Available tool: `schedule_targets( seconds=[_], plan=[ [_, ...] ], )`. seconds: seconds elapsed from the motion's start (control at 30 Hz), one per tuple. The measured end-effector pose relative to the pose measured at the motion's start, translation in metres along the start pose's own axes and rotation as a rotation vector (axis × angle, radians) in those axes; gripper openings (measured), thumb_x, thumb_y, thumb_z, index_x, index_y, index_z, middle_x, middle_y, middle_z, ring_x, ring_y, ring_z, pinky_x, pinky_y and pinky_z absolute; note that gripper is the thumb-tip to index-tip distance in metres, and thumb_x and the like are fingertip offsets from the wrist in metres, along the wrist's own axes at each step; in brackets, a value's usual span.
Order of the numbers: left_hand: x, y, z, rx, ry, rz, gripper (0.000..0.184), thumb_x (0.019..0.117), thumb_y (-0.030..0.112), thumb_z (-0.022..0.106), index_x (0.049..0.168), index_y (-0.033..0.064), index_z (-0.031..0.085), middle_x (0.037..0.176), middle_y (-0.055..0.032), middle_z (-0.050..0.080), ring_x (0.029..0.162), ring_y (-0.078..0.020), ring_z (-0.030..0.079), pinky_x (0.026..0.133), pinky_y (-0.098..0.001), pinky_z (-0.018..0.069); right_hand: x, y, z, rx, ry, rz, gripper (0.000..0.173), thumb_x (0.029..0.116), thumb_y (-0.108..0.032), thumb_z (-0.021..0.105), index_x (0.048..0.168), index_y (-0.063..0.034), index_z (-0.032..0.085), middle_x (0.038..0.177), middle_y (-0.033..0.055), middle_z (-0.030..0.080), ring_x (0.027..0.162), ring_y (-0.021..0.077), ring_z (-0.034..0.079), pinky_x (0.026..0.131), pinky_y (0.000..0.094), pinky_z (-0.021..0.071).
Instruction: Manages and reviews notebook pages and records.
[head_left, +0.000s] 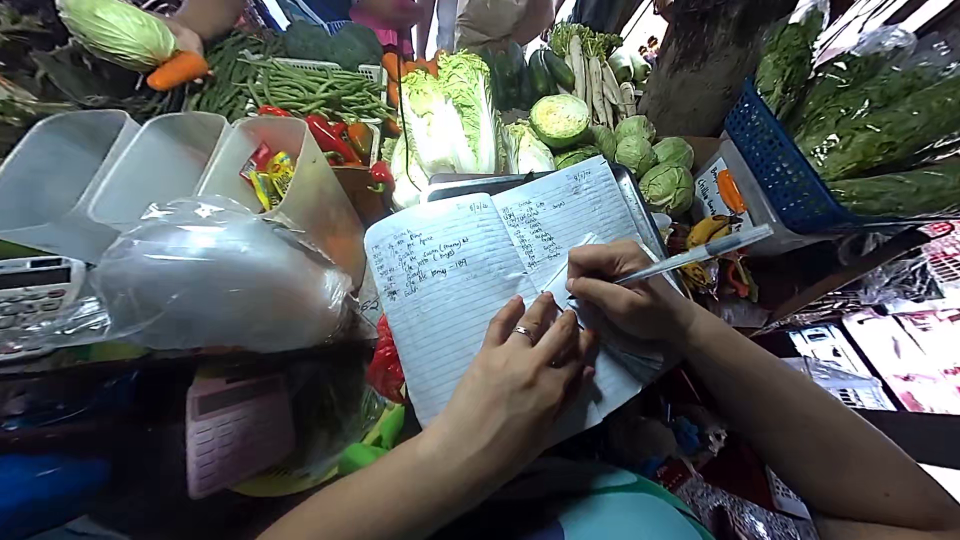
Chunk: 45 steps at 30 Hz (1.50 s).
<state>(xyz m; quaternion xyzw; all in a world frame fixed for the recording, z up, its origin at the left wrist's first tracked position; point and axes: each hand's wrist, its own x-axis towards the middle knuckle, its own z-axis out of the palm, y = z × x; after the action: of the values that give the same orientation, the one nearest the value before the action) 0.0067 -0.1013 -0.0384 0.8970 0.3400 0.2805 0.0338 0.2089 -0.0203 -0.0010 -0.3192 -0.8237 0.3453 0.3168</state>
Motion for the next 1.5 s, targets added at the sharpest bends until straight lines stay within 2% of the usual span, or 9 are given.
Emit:
schedule_targets(
  seconds=[0.17, 0.7, 0.9, 0.97, 1.03, 1.13, 1.3, 1.43, 1.5],
  plan=[
    [0.000, 0.000, 0.001, 0.000, 0.000, 0.000, 0.039, 0.1095, 0.035, 0.040, 0.126, 0.0201, 0.072, 0.135, -0.0058, 0.067, 0.134, -0.0313, 0.057, 0.111, -0.0540, 0.0414, 0.001, -0.001, 0.001, -0.055, -0.054, -0.025, 0.023, 0.0896, -0.002, 0.054, 0.068, -0.0083, 0.053, 0.060, -0.0057, 0.047, 0.055, -0.0029, 0.045, 0.051, 0.0133, 0.0357],
    [-0.001, -0.001, 0.000, -0.006, -0.017, 0.003, 0.040, 0.1101, 0.035, 0.038, 0.132, 0.0209, 0.069, 0.136, -0.0064, 0.067, 0.135, -0.0310, 0.056, 0.112, -0.0537, 0.0412, 0.003, -0.001, 0.001, -0.059, -0.033, -0.016, 0.022, 0.0881, 0.000, 0.052, 0.068, -0.0091, 0.052, 0.058, -0.0059, 0.044, 0.052, -0.0019, 0.041, 0.047, 0.0143, 0.0320],
    [0.000, -0.001, -0.002, -0.003, -0.020, 0.006, 0.039, 0.1094, 0.034, 0.041, 0.136, 0.0215, 0.067, 0.136, -0.0063, 0.067, 0.135, -0.0316, 0.056, 0.111, -0.0539, 0.0420, -0.003, 0.002, -0.008, -0.024, 0.183, 0.068, 0.021, 0.0896, -0.002, 0.050, 0.071, -0.0130, 0.051, 0.058, -0.0081, 0.043, 0.049, -0.0008, 0.040, 0.046, 0.0147, 0.0321],
    [0.000, -0.001, -0.002, -0.006, -0.025, 0.008, 0.039, 0.1090, 0.034, 0.041, 0.135, 0.0212, 0.067, 0.136, -0.0064, 0.066, 0.135, -0.0319, 0.055, 0.111, -0.0541, 0.0418, -0.004, 0.005, -0.013, -0.051, 0.188, 0.120, 0.020, 0.0930, -0.007, 0.053, 0.074, -0.0141, 0.052, 0.057, -0.0080, 0.044, 0.048, 0.0002, 0.042, 0.046, 0.0153, 0.0350],
    [0.000, -0.001, -0.003, -0.004, -0.030, 0.009, 0.039, 0.1088, 0.033, 0.042, 0.136, 0.0212, 0.067, 0.136, -0.0070, 0.066, 0.135, -0.0325, 0.055, 0.112, -0.0543, 0.0413, -0.004, 0.006, -0.016, 0.008, 0.168, 0.155, 0.020, 0.0998, -0.015, 0.058, 0.081, -0.0136, 0.054, 0.060, -0.0060, 0.051, 0.050, 0.0025, 0.051, 0.048, 0.0164, 0.0434],
    [0.000, -0.001, -0.003, -0.009, -0.023, 0.011, 0.038, 0.1087, 0.033, 0.043, 0.135, 0.0214, 0.068, 0.135, -0.0069, 0.067, 0.135, -0.0326, 0.055, 0.112, -0.0541, 0.0407, -0.007, 0.009, -0.017, 0.091, 0.145, 0.165, 0.017, 0.0965, -0.013, 0.062, 0.081, -0.0155, 0.057, 0.063, -0.0069, 0.058, 0.056, 0.0019, 0.057, 0.053, 0.0162, 0.0488],
    [0.000, -0.001, -0.004, -0.001, -0.029, 0.013, 0.038, 0.1088, 0.033, 0.042, 0.135, 0.0213, 0.067, 0.135, -0.0065, 0.067, 0.135, -0.0325, 0.055, 0.112, -0.0538, 0.0408, -0.008, 0.010, -0.015, 0.065, 0.131, 0.178, 0.022, 0.0912, -0.008, 0.052, 0.072, -0.0166, 0.056, 0.060, -0.0084, 0.052, 0.054, 0.0004, 0.052, 0.052, 0.0160, 0.0434],
    [0.001, -0.001, -0.003, -0.001, -0.026, 0.011, 0.039, 0.1089, 0.033, 0.041, 0.136, 0.0213, 0.067, 0.134, -0.0066, 0.067, 0.135, -0.0327, 0.055, 0.112, -0.0542, 0.0410, -0.008, 0.008, -0.012, -0.165, 0.083, 0.061, 0.022, 0.0897, -0.008, 0.053, 0.068, -0.0139, 0.054, 0.059, -0.0096, 0.046, 0.053, -0.0040, 0.043, 0.049, 0.0135, 0.0340],
    [0.001, 0.000, -0.003, -0.003, -0.032, 0.012, 0.039, 0.1090, 0.033, 0.041, 0.136, 0.0214, 0.067, 0.135, -0.0063, 0.067, 0.135, -0.0327, 0.055, 0.111, -0.0543, 0.0412, -0.007, 0.010, -0.014, -0.047, 0.148, 0.102, 0.022, 0.0894, -0.005, 0.052, 0.070, -0.0140, 0.055, 0.062, -0.0086, 0.050, 0.054, -0.0018, 0.047, 0.050, 0.0147, 0.0392]
  ],
)
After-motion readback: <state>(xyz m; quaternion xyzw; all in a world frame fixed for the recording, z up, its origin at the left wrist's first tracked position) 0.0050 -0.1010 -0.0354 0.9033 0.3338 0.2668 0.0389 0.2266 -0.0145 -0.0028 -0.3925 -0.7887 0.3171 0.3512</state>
